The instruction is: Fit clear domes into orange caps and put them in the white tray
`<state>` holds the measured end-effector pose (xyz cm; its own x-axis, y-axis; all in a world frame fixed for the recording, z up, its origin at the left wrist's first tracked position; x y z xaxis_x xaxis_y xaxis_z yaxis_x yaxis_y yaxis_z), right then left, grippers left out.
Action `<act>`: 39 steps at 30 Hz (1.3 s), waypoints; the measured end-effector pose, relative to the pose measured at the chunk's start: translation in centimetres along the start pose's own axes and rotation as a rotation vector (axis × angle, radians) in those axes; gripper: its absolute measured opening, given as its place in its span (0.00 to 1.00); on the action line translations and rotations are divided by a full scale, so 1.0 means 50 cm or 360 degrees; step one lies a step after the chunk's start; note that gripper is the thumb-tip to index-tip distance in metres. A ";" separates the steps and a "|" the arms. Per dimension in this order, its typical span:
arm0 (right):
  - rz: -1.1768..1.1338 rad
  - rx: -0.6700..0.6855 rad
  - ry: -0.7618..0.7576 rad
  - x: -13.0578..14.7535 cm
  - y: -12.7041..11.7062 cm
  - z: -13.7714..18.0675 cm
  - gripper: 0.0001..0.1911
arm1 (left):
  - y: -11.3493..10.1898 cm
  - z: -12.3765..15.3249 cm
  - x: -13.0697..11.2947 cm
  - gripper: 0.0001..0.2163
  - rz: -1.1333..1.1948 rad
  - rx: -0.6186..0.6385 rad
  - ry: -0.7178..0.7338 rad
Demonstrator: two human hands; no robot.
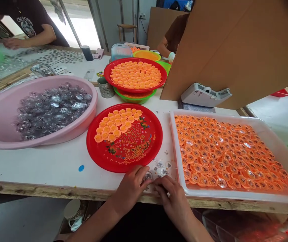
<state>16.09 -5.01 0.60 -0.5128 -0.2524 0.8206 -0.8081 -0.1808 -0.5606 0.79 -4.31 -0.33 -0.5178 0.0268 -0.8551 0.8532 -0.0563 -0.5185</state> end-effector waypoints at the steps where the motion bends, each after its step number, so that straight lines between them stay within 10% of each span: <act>1: -0.0019 -0.0023 0.0001 -0.001 0.003 -0.007 0.11 | 0.002 -0.001 0.004 0.11 0.0098 0.0013 -0.0054; 13: -0.0310 -0.0148 -0.0198 0.081 0.010 -0.047 0.10 | -0.024 -0.002 -0.011 0.11 0.2129 -0.0187 -0.1119; 31: -0.0307 -0.0105 -0.0080 0.059 0.012 -0.108 0.10 | -0.018 -0.040 -0.042 0.15 0.2222 -0.0175 -0.1264; 39: -0.1067 -0.0029 0.0685 0.019 0.023 -0.113 0.08 | -0.036 -0.062 -0.016 0.16 0.2198 -0.0229 -0.1283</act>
<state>13.04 -0.10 1.34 0.0205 0.2947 0.9554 -0.9869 -0.1472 0.0665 -0.13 -1.16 1.26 0.7607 -0.4728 -0.4447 0.6472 0.5007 0.5748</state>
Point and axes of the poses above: each hand's wrist, its own z-axis away from the middle knuckle, its own y-axis out of the palm, x = y × z, the point moved 5 cm from there along -z, towards the middle knuckle, and after that the axes turned 8 degrees about -x, right-handed, at the moved point
